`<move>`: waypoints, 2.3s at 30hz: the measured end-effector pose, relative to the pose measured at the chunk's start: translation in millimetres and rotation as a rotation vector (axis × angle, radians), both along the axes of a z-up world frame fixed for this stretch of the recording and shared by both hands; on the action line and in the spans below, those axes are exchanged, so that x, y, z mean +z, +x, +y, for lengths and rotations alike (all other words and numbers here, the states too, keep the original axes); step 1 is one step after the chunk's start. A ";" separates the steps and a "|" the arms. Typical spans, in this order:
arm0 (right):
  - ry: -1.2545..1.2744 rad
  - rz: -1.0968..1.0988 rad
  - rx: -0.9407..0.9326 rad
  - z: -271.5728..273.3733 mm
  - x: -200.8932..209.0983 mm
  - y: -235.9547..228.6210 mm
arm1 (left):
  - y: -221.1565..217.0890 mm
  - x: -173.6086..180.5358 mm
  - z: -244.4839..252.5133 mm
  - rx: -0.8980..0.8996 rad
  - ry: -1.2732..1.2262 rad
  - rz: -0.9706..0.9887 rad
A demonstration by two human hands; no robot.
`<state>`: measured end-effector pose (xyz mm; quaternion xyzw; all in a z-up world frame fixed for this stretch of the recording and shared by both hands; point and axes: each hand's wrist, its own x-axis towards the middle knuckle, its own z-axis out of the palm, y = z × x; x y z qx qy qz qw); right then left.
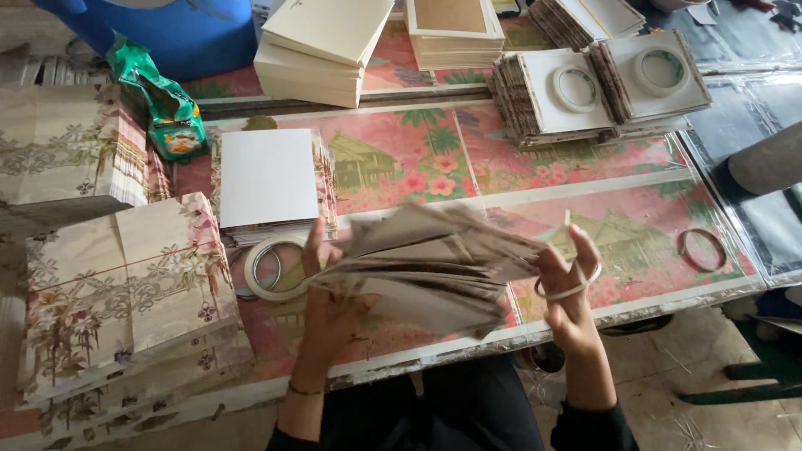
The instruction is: The person assembles small books by hand, placing a white cover onto a patterned backing sheet and pressing the edges to secure them. They handle stacks of covers and backing sheets on a table, then gather the finished books into a pile.
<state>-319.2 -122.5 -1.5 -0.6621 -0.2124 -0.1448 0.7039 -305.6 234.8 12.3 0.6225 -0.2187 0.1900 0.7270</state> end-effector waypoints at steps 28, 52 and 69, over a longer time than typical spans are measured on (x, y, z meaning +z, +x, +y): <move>-0.909 -0.060 -0.297 67.2 19.1 -47.1 | -23.9 -22.8 3.1 -0.049 0.033 0.407; -0.369 -0.227 -0.037 58.6 65.3 -22.3 | -10.1 3.4 14.2 0.090 0.321 0.010; -1.333 -0.389 -0.391 149.3 139.8 -12.9 | -3.5 -8.3 6.9 -0.030 0.318 0.237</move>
